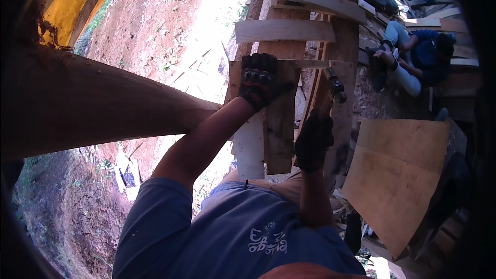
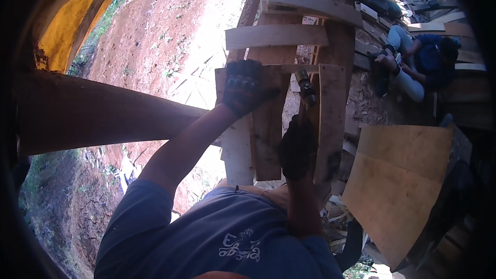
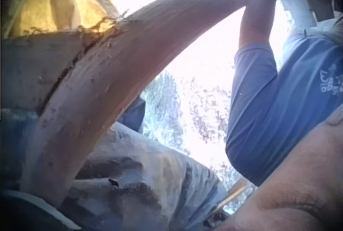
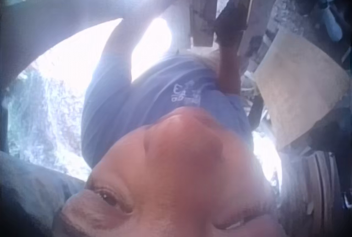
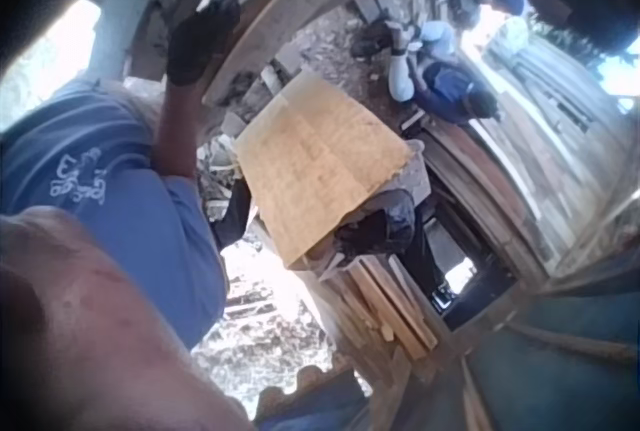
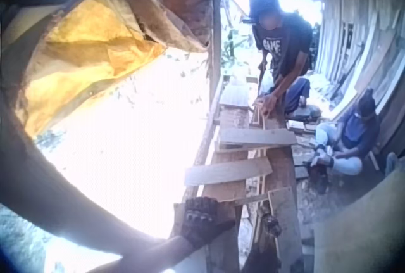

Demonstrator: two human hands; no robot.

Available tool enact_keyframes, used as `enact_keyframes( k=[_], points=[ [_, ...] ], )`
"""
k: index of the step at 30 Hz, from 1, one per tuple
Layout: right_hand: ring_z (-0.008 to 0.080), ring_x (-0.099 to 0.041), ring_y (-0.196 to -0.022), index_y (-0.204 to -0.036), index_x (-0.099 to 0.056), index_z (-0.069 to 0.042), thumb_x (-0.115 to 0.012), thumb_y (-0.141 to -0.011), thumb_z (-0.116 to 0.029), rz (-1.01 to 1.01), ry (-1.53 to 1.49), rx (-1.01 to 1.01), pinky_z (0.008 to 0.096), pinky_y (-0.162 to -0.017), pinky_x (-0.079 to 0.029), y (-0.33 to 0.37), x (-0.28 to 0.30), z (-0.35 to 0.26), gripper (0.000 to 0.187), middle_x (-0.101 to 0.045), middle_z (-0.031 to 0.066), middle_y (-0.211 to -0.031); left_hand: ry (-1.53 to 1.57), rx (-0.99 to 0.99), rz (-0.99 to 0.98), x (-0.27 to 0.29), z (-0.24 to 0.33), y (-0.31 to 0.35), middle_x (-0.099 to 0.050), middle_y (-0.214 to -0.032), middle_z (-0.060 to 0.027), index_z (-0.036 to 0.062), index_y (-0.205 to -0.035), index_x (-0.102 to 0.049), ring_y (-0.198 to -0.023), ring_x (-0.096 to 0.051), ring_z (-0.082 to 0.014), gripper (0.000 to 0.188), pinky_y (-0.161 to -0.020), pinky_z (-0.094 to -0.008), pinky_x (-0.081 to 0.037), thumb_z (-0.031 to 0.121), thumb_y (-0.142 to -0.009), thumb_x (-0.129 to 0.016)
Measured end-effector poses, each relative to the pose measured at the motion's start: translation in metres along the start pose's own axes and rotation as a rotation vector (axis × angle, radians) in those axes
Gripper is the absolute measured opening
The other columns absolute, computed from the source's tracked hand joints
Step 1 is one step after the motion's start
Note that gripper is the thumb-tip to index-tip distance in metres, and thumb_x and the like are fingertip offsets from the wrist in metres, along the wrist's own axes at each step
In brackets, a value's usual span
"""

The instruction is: The person hammers nails into wooden planks to assemble a crate.

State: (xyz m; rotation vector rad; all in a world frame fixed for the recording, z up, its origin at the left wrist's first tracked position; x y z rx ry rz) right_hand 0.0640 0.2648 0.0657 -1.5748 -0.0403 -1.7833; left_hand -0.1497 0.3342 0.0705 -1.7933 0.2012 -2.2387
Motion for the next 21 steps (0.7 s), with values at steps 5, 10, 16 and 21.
enact_keyframes(
  k=[5,10,16,21],
  points=[
    [0.0329,-0.071,-0.091,-0.123,-0.065,-0.004,-0.052,-0.114,-0.018,-0.113,0.231,0.088,0.0433,-0.074,-0.057,0.003,-0.032,-0.012,0.022,-0.066,0.0156,-0.107,0.007,0.038,-0.121,0.001,0.003,-0.009,-0.064,-0.124,-0.0161,0.0059,-0.126,-0.063,-0.121,-0.059,-0.0350,0.079,-0.108,-0.0495,-0.043,0.070,-0.082,-0.081],
    [0.0276,-0.070,-0.084,-0.125,-0.065,-0.004,-0.053,-0.113,-0.017,0.118,-0.604,-0.179,0.0382,-0.070,-0.056,-0.003,0.003,0.013,0.022,-0.066,0.0145,-0.101,0.000,-0.002,0.008,-0.002,-0.002,0.004,-0.063,-0.123,-0.0161,0.0058,-0.126,-0.062,-0.120,-0.059,-0.0342,0.080,-0.108,-0.0485,-0.044,0.070,-0.082,-0.080],
    [0.0322,-0.073,-0.090,-0.123,-0.066,-0.002,-0.056,-0.112,-0.018,-0.276,-0.010,0.062,0.0393,-0.073,-0.057,0.004,-0.049,0.000,0.023,-0.069,0.0167,-0.103,0.015,0.012,-0.053,-0.002,0.003,-0.005,-0.065,-0.118,-0.0149,0.0059,-0.122,-0.063,-0.117,-0.061,-0.0338,0.077,-0.107,-0.0477,-0.045,0.068,-0.081,-0.082],
    [0.0306,-0.074,-0.100,-0.120,-0.068,-0.003,-0.057,-0.112,-0.018,0.017,0.110,0.079,0.0373,-0.074,-0.057,0.002,-0.001,0.003,0.020,-0.071,0.0151,-0.113,0.015,-0.010,0.026,0.002,-0.001,-0.001,-0.066,-0.113,-0.0140,0.0070,-0.117,-0.064,-0.114,-0.062,-0.0341,0.073,-0.106,-0.0470,-0.045,0.066,-0.079,-0.085]
  ],
)
Point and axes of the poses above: each hand's wrist, its own y-axis away from the middle knuckle, its own x-axis out of the back of the hand, z = x × y, the point moved 5 cm from there along -y, towards the middle knuckle
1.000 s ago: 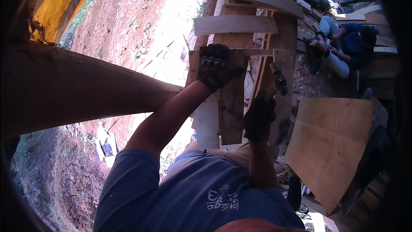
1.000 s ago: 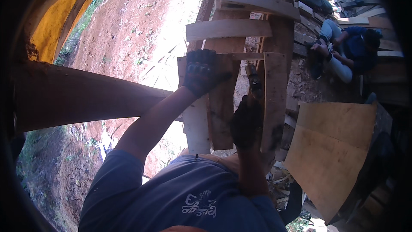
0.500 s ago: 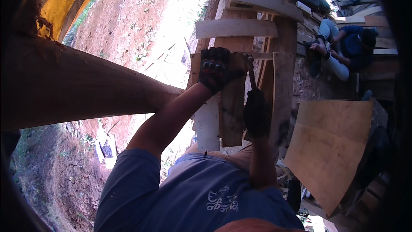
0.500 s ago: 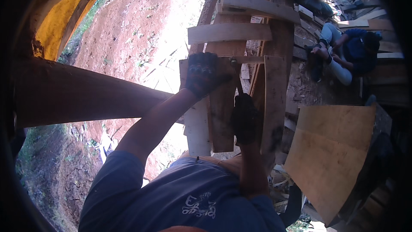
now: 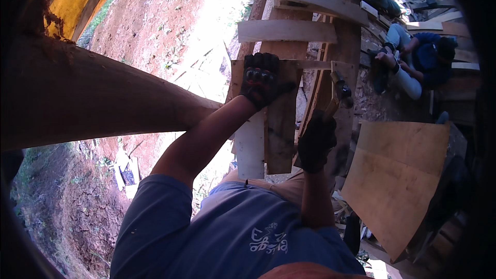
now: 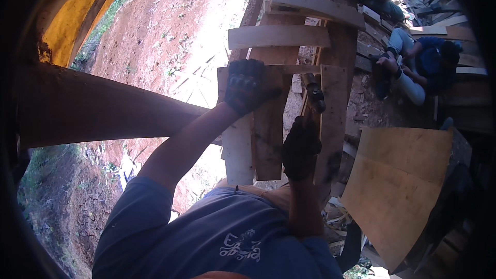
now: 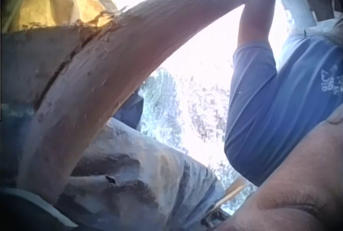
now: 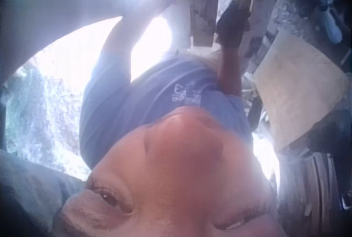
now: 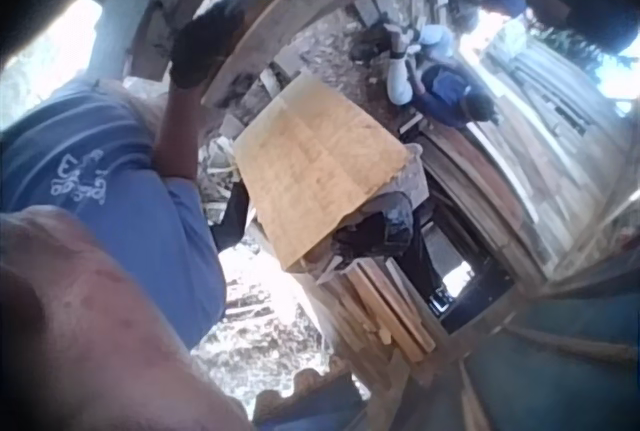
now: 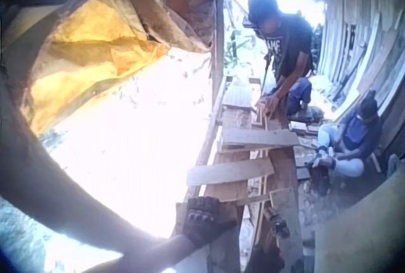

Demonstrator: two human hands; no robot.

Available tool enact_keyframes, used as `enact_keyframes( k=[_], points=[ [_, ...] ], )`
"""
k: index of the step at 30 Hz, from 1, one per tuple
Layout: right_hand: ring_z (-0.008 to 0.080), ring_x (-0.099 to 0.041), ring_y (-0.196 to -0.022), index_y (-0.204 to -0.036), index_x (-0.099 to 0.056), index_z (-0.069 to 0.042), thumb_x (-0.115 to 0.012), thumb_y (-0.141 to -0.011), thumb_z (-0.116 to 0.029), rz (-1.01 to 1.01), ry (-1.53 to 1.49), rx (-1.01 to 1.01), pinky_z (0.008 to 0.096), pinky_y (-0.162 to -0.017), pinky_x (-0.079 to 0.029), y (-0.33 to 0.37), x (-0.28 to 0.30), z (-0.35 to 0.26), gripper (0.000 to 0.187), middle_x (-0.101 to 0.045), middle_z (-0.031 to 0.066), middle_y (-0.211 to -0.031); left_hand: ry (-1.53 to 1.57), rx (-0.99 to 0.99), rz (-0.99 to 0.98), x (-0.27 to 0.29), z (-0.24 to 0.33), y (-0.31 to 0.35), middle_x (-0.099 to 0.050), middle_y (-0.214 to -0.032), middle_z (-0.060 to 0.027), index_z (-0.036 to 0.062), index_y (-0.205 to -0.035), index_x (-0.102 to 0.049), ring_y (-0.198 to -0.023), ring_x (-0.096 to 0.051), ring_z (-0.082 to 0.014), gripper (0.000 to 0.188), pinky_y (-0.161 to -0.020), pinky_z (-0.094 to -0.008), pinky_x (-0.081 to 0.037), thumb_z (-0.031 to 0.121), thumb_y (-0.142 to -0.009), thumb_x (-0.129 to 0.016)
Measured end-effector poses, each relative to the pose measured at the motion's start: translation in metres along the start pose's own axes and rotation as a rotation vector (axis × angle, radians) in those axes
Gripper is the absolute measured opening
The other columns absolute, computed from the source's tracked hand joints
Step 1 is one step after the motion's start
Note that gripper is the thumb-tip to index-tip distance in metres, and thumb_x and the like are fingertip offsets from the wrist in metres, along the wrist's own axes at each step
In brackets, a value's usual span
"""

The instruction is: The person hammers nails into wooden planks to assemble a crate.

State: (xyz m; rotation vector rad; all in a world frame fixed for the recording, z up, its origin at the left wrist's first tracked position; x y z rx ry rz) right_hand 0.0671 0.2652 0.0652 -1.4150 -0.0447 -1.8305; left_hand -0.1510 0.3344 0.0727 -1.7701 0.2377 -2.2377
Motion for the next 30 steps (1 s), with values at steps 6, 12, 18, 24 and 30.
enact_keyframes(
  k=[6,12,18,24,30],
  points=[
    [0.0322,-0.073,-0.099,-0.125,-0.066,-0.003,-0.059,-0.112,-0.020,-0.063,0.069,0.109,0.0452,-0.073,-0.057,0.008,-0.046,-0.015,0.023,-0.068,0.0167,-0.114,0.019,0.019,-0.051,0.003,0.003,-0.009,-0.066,-0.112,-0.0141,0.0069,-0.116,-0.064,-0.114,-0.062,-0.0337,0.073,-0.105,-0.0476,-0.045,0.066,-0.079,-0.084],
    [0.0305,-0.071,-0.091,-0.123,-0.064,-0.003,-0.053,-0.114,-0.019,-0.060,-0.348,-0.141,0.0482,-0.070,-0.056,-0.003,-0.010,0.002,0.022,-0.064,0.0139,-0.105,-0.010,0.002,-0.033,0.000,0.001,-0.005,-0.066,-0.112,-0.0149,0.0066,-0.115,-0.064,-0.112,-0.063,-0.0340,0.073,-0.104,-0.0473,-0.045,0.069,-0.082,-0.080],
    [0.0318,-0.071,-0.097,-0.116,-0.065,-0.004,-0.056,-0.110,-0.013,-0.035,0.622,0.238,0.0486,-0.075,-0.056,0.003,-0.016,-0.016,0.014,-0.065,0.0160,-0.106,-0.017,0.011,-0.082,-0.010,-0.006,-0.002,-0.066,-0.116,-0.0161,0.0053,-0.120,-0.064,-0.114,-0.063,-0.0346,0.078,-0.106,-0.0482,-0.046,0.071,-0.082,-0.079],
    [0.0308,-0.070,-0.103,-0.117,-0.068,-0.006,-0.063,-0.105,-0.013,-0.118,-0.227,-0.062,0.0445,-0.085,-0.056,0.016,0.004,0.000,0.014,-0.067,0.0137,-0.107,-0.005,0.040,-0.079,0.004,0.006,-0.005,-0.067,-0.120,-0.0172,0.0046,-0.121,-0.066,-0.119,-0.064,-0.0360,0.078,-0.107,-0.0492,-0.047,0.069,-0.080,-0.082],
    [0.0317,-0.069,-0.097,-0.115,-0.070,-0.006,-0.069,-0.106,-0.018,-0.230,-1.213,-0.721,0.0405,-0.087,-0.055,0.089,-0.039,-0.021,0.015,-0.068,0.0135,-0.102,0.044,0.047,-0.259,-0.002,0.001,-0.011,-0.070,-0.125,-0.0177,0.0029,-0.127,-0.067,-0.123,-0.065,-0.0366,0.080,-0.107,-0.0508,-0.047,0.067,-0.081,-0.082]
  ],
)
Point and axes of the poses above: each hand's wrist, its own y-axis away from the middle knuckle, its own x-axis out of the back of the hand, z = x × y, the point moved 5 cm from there along -y, towards the middle knuckle
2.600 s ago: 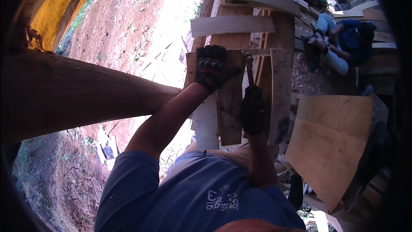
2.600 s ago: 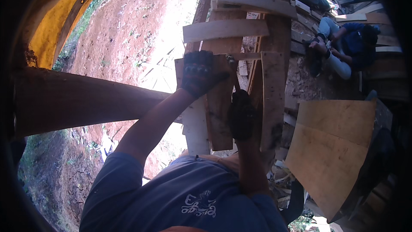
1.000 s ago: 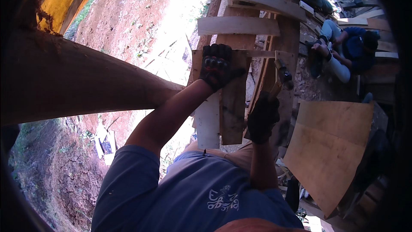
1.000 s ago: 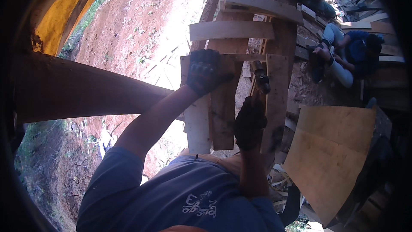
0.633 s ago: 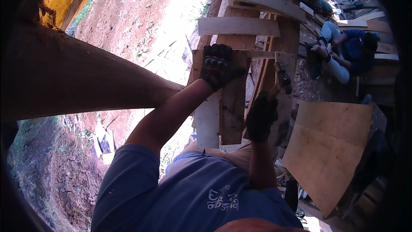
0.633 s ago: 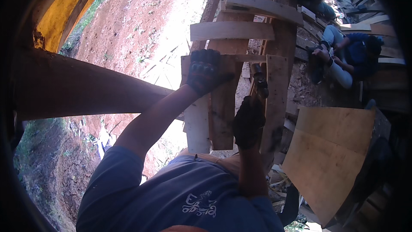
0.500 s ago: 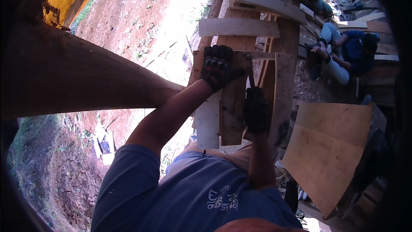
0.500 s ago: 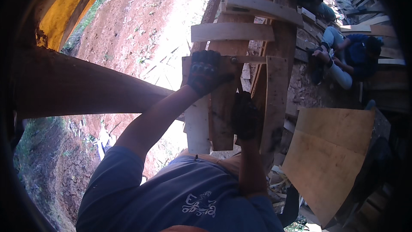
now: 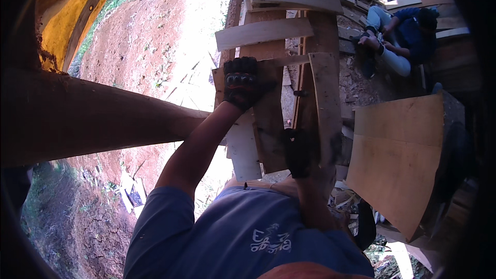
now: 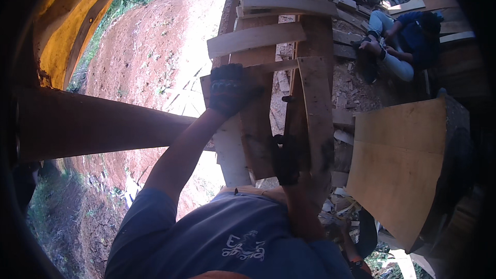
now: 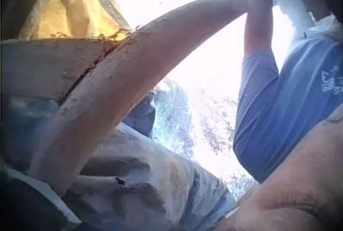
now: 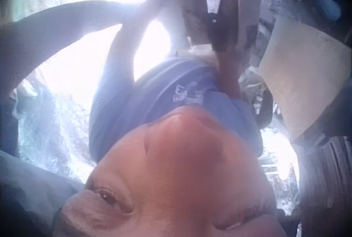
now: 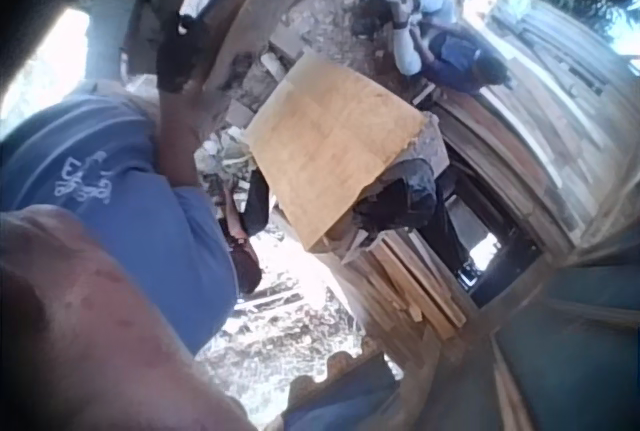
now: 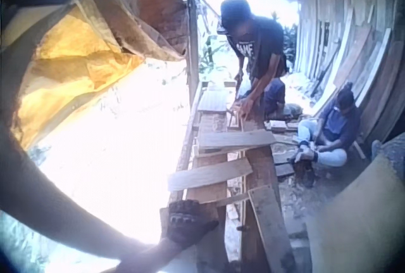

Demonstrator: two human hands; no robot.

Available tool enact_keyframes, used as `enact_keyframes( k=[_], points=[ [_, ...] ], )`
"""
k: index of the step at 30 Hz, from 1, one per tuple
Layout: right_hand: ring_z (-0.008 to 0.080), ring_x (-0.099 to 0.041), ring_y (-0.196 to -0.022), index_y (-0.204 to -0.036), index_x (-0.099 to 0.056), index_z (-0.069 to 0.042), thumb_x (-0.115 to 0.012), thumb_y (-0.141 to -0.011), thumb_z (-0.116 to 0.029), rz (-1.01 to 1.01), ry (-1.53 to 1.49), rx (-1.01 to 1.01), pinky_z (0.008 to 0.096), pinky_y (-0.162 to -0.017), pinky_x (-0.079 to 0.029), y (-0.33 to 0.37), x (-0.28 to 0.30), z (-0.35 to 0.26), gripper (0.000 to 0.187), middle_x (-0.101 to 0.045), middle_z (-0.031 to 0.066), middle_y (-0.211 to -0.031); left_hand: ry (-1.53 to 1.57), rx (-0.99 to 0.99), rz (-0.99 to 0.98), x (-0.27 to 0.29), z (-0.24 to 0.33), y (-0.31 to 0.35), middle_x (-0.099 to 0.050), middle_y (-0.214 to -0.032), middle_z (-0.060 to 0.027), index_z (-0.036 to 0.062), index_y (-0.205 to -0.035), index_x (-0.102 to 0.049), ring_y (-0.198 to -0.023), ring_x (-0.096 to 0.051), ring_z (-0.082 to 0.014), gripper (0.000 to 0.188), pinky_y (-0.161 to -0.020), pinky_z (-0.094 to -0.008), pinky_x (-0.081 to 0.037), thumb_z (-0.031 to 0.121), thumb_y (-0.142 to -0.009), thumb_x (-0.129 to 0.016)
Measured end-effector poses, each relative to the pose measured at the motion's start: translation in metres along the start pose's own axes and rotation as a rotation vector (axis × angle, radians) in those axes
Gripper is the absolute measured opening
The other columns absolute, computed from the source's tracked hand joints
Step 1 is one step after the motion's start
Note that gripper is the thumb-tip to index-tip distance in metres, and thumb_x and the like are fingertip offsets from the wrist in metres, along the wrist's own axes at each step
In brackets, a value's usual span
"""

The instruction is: The person hammers nails into wooden planks to assemble a crate.

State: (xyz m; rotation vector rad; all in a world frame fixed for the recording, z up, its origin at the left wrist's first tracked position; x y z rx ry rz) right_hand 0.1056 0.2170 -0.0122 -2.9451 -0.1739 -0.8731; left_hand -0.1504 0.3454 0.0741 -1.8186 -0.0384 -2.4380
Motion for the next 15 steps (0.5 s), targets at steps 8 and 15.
enact_keyframes(
  k=[8,15],
  points=[
    [0.0354,-0.075,-0.093,-0.106,-0.062,-0.009,-0.074,-0.104,-0.023,-0.123,-0.020,-0.070,0.0463,-0.077,-0.058,-0.017,0.004,-0.009,0.019,-0.069,0.0120,-0.092,-0.039,-0.140,0.256,-0.004,0.000,0.012,-0.067,-0.139,-0.0208,0.0029,-0.144,-0.064,-0.133,-0.060,-0.0389,0.087,-0.117,-0.0538,-0.039,0.069,-0.089,-0.075],
    [0.0351,-0.075,-0.092,-0.107,-0.061,-0.008,-0.074,-0.103,-0.024,-0.115,-0.014,-0.034,0.0467,-0.079,-0.057,-0.016,0.005,-0.012,0.020,-0.070,0.0126,-0.095,-0.011,-0.177,0.345,-0.006,-0.003,0.012,-0.067,-0.128,-0.0150,0.0073,-0.136,-0.064,-0.124,-0.061,-0.0365,0.083,-0.109,-0.0545,-0.040,0.068,-0.083,-0.080]
  ],
)
Point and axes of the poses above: each hand's wrist, its own y-axis away from the middle knuckle, its own x-axis out of the back of the hand, z = x × y, the point moved 5 cm from there along -y, towards the middle knuckle
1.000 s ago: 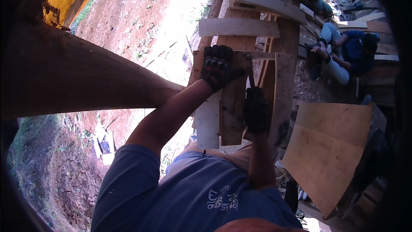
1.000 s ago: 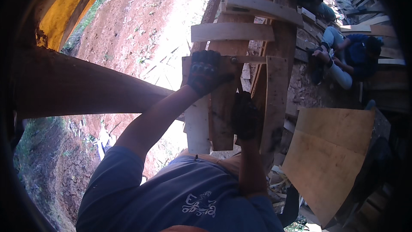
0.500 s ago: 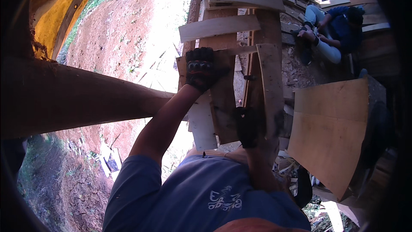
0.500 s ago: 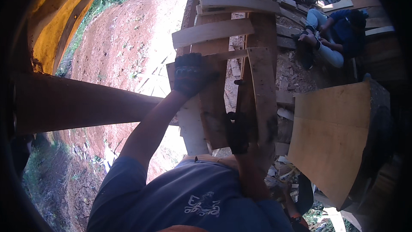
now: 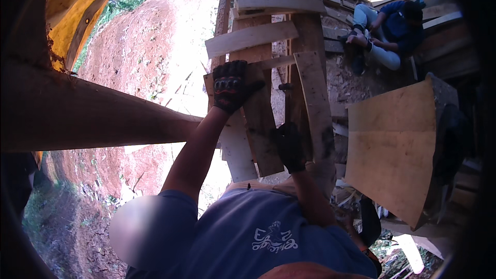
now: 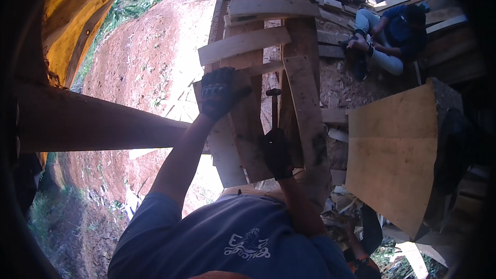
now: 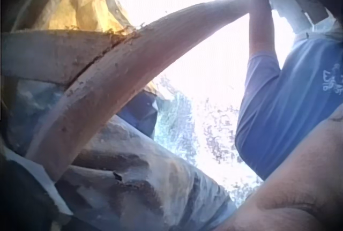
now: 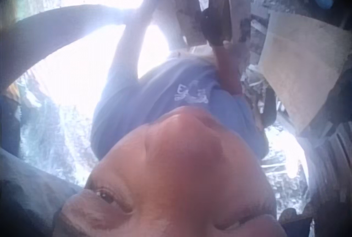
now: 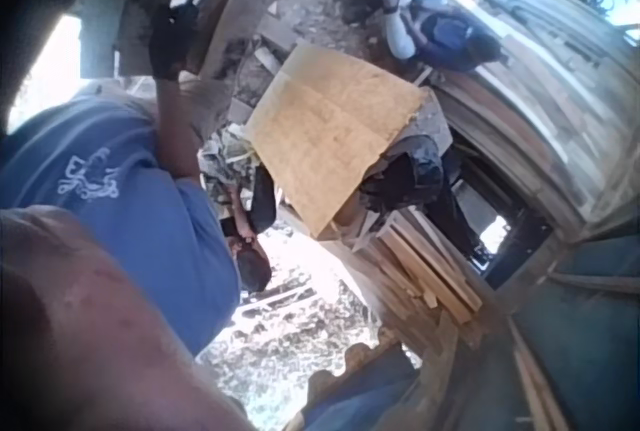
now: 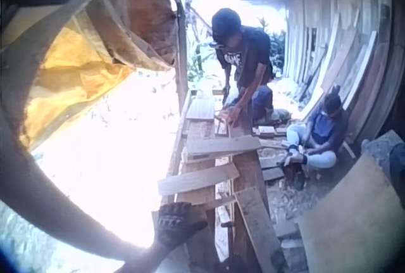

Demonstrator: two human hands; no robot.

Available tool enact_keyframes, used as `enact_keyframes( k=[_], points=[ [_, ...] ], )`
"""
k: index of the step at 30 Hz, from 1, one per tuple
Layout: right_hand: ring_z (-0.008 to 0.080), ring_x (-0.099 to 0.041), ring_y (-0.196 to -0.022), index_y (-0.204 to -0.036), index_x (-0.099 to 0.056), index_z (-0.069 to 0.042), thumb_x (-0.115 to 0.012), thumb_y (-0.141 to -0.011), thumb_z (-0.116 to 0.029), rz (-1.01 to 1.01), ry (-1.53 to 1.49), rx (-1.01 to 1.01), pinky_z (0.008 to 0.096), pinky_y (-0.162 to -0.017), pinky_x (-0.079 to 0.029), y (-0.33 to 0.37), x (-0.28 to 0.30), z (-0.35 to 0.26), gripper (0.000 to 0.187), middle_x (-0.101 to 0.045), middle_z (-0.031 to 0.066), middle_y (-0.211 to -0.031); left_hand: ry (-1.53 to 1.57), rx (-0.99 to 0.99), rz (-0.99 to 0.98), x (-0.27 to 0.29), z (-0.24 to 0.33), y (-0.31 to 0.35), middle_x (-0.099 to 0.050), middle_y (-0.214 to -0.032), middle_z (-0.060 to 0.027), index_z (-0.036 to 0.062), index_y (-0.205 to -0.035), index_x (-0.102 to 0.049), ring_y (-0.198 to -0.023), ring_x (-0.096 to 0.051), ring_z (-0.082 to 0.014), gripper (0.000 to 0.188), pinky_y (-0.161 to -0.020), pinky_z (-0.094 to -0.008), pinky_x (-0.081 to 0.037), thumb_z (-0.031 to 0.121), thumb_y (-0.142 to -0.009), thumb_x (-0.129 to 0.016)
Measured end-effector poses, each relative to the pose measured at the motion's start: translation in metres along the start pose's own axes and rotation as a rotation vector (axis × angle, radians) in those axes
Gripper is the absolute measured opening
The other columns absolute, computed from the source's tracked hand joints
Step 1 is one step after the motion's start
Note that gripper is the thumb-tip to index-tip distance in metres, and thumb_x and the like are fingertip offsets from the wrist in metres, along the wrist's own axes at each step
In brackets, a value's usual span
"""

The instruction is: The person hammers nails into wooden planks to assemble a crate.

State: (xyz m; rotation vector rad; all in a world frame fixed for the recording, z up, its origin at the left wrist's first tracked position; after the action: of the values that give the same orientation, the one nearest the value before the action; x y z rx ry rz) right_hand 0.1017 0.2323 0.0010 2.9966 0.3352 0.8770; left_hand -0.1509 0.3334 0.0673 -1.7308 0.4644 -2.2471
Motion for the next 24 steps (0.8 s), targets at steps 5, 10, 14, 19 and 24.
enact_keyframes(
  k=[5,10,14,19,24],
  points=[
    [0.0332,-0.073,-0.093,-0.110,-0.063,-0.006,-0.074,-0.103,-0.023,-0.020,0.047,0.074,0.0445,-0.082,-0.056,0.001,0.004,-0.008,0.021,-0.069,0.0126,-0.097,-0.008,-0.014,0.055,-0.001,-0.001,0.003,-0.067,-0.128,-0.0150,0.0075,-0.136,-0.064,-0.124,-0.061,-0.0362,0.083,-0.108,-0.0547,-0.041,0.069,-0.083,-0.079],
    [0.0321,-0.072,-0.093,-0.107,-0.066,-0.006,-0.075,-0.103,-0.024,-0.039,0.002,0.007,0.0438,-0.082,-0.055,0.000,0.006,-0.010,0.020,-0.068,0.0118,-0.095,0.026,0.004,0.089,0.002,-0.003,0.006,-0.067,-0.129,-0.0159,0.0053,-0.136,-0.064,-0.124,-0.060,-0.0365,0.085,-0.112,-0.0545,-0.039,0.068,-0.081,-0.082],
    [0.0319,-0.071,-0.092,-0.105,-0.067,-0.006,-0.076,-0.102,-0.023,-0.035,-0.052,0.006,0.0447,-0.081,-0.054,-0.001,0.008,-0.006,0.020,-0.067,0.0117,-0.095,0.093,0.094,-0.049,0.005,-0.001,0.005,-0.063,-0.147,-0.0201,0.0030,-0.149,-0.059,-0.142,-0.053,-0.0404,0.095,-0.124,-0.0530,-0.033,0.071,-0.086,-0.079],
    [0.0326,-0.070,-0.093,-0.108,-0.067,-0.004,-0.075,-0.102,-0.021,-0.023,0.128,0.058,0.0449,-0.081,-0.054,0.002,0.007,-0.016,0.020,-0.067,0.0140,-0.099,0.173,0.180,-0.168,0.010,0.000,0.000,-0.060,-0.150,-0.0230,0.0006,-0.149,-0.058,-0.146,-0.048,-0.0429,0.095,-0.127,-0.0540,-0.032,0.068,-0.086,-0.080],
    [0.0342,-0.068,-0.091,-0.110,-0.068,-0.005,-0.068,-0.106,-0.019,-0.070,0.440,0.351,0.0470,-0.079,-0.054,0.000,0.005,-0.007,0.014,-0.064,0.0155,-0.099,0.162,0.003,0.018,0.021,0.020,0.052,-0.055,-0.154,-0.0270,-0.0037,-0.152,-0.053,-0.153,-0.040,-0.0451,0.104,-0.131,-0.0566,-0.027,0.066,-0.082,-0.084]
  ],
)
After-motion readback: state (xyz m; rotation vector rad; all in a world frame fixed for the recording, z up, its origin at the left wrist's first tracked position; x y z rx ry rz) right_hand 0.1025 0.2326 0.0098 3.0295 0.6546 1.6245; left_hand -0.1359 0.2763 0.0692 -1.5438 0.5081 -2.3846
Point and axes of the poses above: each hand's wrist, its own y-axis away from the middle knuckle, its own x-axis out of the back of the hand, z = x × y, the point moved 5 cm from there along -y, towards the middle knuckle
